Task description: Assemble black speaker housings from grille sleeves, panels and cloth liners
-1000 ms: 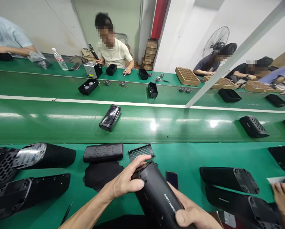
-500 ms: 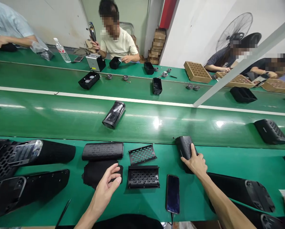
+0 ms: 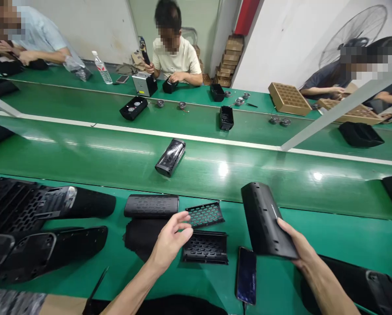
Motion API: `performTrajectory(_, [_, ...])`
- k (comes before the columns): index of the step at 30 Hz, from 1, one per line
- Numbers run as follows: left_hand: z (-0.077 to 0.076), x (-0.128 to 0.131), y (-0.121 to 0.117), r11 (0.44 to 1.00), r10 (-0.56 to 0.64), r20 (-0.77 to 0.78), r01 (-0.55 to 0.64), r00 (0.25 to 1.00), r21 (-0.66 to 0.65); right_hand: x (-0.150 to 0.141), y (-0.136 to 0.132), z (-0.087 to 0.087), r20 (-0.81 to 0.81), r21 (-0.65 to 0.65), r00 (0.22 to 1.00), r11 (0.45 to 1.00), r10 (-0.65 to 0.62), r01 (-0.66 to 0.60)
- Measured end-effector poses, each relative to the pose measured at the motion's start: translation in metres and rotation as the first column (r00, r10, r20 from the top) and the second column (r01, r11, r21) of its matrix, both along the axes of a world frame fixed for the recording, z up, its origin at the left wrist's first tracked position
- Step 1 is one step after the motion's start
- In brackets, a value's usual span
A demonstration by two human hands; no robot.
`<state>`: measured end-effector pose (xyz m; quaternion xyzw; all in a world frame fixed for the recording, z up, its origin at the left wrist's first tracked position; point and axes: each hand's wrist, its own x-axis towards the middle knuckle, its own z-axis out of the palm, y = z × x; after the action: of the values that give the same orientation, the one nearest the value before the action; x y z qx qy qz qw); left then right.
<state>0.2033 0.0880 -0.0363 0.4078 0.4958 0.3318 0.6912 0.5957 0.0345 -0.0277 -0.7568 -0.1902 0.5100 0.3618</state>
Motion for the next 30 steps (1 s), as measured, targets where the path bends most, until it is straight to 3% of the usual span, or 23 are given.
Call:
performTrajectory(2, [0.003, 0.017, 0.024, 0.999, 0.020, 0.116, -0.014, 0.993, -0.051, -0.028, -0.012, 0.004, -0.334, -0.034, 0.935, 0.993, -0.121, 0.117])
performTrajectory(3, [0.004, 0.024, 0.036, 0.996, 0.019, 0.179, -0.003, 0.984, -0.089, -0.043, -0.017, 0.003, -0.421, -0.069, 0.897, 0.991, -0.132, 0.113])
performTrajectory(5, [0.006, 0.033, 0.057, 0.986, -0.063, 0.310, 0.108, 0.949, -0.129, -0.071, -0.025, -0.002, -0.553, -0.107, 0.831, 0.994, -0.060, 0.001])
performTrajectory(8, [0.008, 0.033, 0.075, 0.927, -0.292, 0.429, 0.364, 0.855, -0.094, -0.098, -0.026, -0.011, -0.694, -0.070, 0.714, 0.977, 0.097, -0.200])
performTrajectory(11, [0.005, 0.026, 0.075, 0.905, -0.365, 0.400, 0.421, 0.841, -0.060, -0.108, -0.019, -0.012, -0.743, -0.071, 0.659, 0.965, 0.116, -0.251])
performTrajectory(14, [-0.002, 0.019, 0.069, 0.956, -0.255, 0.313, 0.288, 0.915, -0.064, -0.107, -0.018, -0.006, -0.715, -0.097, 0.699, 0.991, -0.005, -0.091])
performTrajectory(16, [-0.006, 0.017, 0.067, 0.980, -0.161, 0.249, 0.184, 0.955, -0.074, -0.104, -0.023, 0.000, -0.665, -0.048, 0.744, 0.998, -0.064, 0.042])
performTrajectory(18, [-0.007, 0.017, 0.069, 0.989, -0.097, 0.178, 0.115, 0.979, -0.095, -0.104, -0.030, 0.002, -0.566, 0.010, 0.822, 0.997, -0.056, 0.075])
performTrajectory(22, [-0.007, 0.021, 0.078, 0.982, -0.125, 0.106, 0.138, 0.987, -0.130, -0.114, -0.036, -0.001, -0.361, 0.070, 0.932, 0.995, -0.044, 0.074])
performTrajectory(26, [-0.010, 0.026, 0.084, 0.971, -0.201, 0.142, 0.216, 0.969, -0.103, -0.119, -0.031, -0.004, -0.303, 0.095, 0.948, 0.987, -0.094, 0.128])
performTrajectory(30, [-0.018, 0.036, 0.085, 0.987, -0.124, 0.113, 0.134, 0.986, -0.085, -0.110, -0.025, -0.007, -0.287, 0.074, 0.949, 0.985, -0.128, 0.155])
